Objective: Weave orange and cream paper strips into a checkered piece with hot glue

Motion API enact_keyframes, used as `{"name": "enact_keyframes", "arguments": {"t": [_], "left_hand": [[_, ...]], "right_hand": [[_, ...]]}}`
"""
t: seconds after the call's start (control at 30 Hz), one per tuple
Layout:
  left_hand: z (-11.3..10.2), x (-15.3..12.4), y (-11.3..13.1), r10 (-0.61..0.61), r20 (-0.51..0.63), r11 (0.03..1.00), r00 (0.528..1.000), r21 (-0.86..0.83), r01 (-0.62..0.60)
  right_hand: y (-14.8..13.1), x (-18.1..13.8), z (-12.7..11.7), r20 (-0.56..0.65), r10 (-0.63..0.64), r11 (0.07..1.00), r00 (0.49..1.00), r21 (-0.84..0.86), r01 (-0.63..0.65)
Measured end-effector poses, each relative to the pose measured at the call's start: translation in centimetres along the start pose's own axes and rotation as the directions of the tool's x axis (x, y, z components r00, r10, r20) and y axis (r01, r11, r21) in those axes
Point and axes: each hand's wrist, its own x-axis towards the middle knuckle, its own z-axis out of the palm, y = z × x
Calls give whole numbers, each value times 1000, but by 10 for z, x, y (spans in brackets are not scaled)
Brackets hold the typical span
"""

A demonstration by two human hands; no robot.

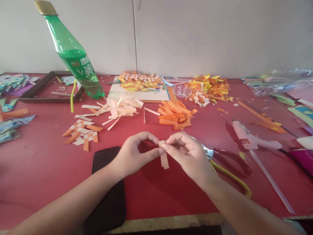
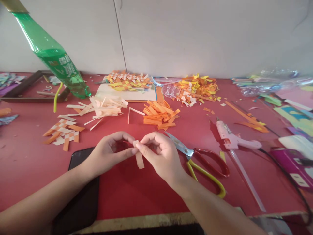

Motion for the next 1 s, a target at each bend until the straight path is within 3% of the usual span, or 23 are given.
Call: {"name": "enact_keyframes", "arguments": {"t": [0.17, 0.27, 0.4, 0.53, 0.6, 0.67, 0.77, 0.83, 0.9, 1.0], "left_hand": [[1, 0, 0, -61, 21, 985, 998, -163, 64], [-1, 0, 2, -83, 6, 952, 997, -294, 81], [-4, 1, 1, -127, -111, 856, 986, -515, 52], [-7, 6, 2, -215, -108, 773, 971, -626, 102], [-8, 7, 4, -259, -77, 765, 963, -625, 156], [-8, 8, 5, -284, -55, 759, 957, -623, 190], [-8, 9, 3, -291, -59, 757, 955, -624, 192], [-8, 10, 2, -298, -68, 754, 952, -629, 190], [-8, 10, 1, -305, -76, 750, 949, -634, 190], [-8, 11, 1, -313, -87, 750, 946, -633, 190]], "right_hand": [[0, 1, -1, -1, -48, 996, 999, -79, 48], [3, 1, -4, -6, -174, 955, 985, -247, 167], [8, 2, -4, 102, -382, 770, 918, -515, 378], [2, 4, -10, 158, -500, 604, 852, -642, 473], [-7, 3, -27, 158, -484, 519, 861, -740, 428], [-16, 2, -58, 114, -390, 421, 914, -861, 287], [-20, 1, -125, -116, -177, 243, 977, -967, -71], [-13, 2, -170, -309, -85, 71, 947, -950, -304], [-3, 4, -205, -332, -23, -1, 943, -943, -332], [13, 5, -235, -329, 25, 31, 944, -944, -330]]}}
